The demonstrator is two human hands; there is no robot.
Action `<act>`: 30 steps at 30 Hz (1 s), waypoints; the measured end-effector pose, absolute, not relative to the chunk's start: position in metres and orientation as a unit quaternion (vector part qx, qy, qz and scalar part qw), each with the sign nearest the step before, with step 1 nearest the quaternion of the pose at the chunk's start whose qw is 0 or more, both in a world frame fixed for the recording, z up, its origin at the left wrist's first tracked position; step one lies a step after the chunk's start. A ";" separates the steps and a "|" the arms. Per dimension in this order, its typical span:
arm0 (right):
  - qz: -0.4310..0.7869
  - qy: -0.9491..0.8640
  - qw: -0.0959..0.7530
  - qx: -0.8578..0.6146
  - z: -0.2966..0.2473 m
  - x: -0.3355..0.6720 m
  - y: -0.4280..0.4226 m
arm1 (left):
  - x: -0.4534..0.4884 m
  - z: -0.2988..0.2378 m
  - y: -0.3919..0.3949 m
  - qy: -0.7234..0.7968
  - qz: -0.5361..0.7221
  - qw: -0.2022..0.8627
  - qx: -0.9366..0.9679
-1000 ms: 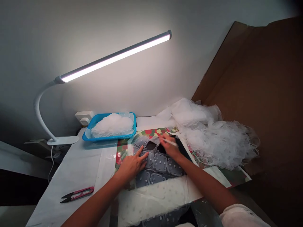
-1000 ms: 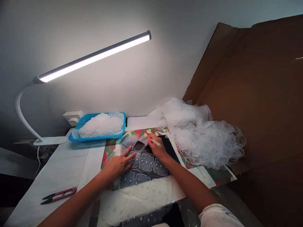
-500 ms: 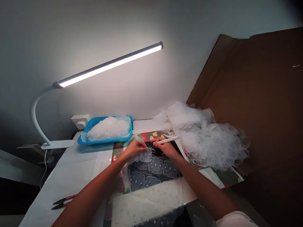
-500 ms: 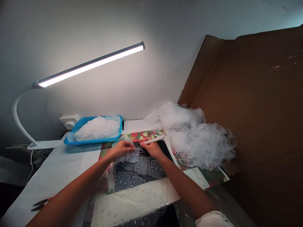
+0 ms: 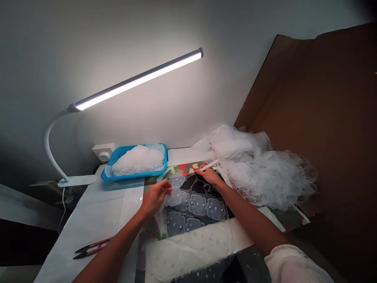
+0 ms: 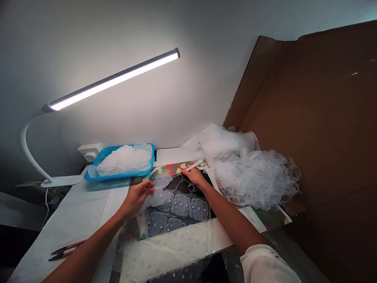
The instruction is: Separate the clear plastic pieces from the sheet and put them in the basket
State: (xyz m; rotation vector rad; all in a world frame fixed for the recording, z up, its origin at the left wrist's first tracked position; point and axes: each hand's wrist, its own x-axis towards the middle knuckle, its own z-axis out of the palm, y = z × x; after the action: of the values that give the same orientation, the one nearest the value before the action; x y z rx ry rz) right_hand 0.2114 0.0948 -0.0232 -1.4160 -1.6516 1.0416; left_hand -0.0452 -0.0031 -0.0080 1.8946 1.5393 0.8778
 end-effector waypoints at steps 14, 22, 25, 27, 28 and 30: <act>0.332 -0.798 0.352 -0.360 -0.032 0.125 0.058 | -0.054 -0.020 -0.018 0.600 0.055 0.044 0.797; 0.327 -0.823 0.329 -0.327 -0.033 0.126 0.065 | -0.052 -0.017 -0.020 0.611 0.026 0.042 0.790; 0.320 -0.827 0.325 -0.328 -0.036 0.124 0.066 | -0.050 -0.014 -0.020 0.613 0.014 0.043 0.789; 0.317 -0.828 0.327 -0.327 -0.036 0.124 0.066 | -0.050 -0.014 -0.020 0.614 0.004 0.040 0.788; 0.316 -0.828 0.329 -0.326 -0.036 0.124 0.066 | -0.049 -0.014 -0.020 0.614 0.001 0.039 0.788; 0.313 -0.828 0.333 -0.323 -0.035 0.124 0.066 | -0.049 -0.013 -0.020 0.615 -0.008 0.031 0.788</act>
State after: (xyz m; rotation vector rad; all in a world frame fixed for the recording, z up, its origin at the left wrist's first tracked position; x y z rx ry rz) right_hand 0.1236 0.0658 -0.0348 -0.8445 -2.1631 0.8181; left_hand -0.0492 -0.0200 -0.0135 2.4287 1.8946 -0.0242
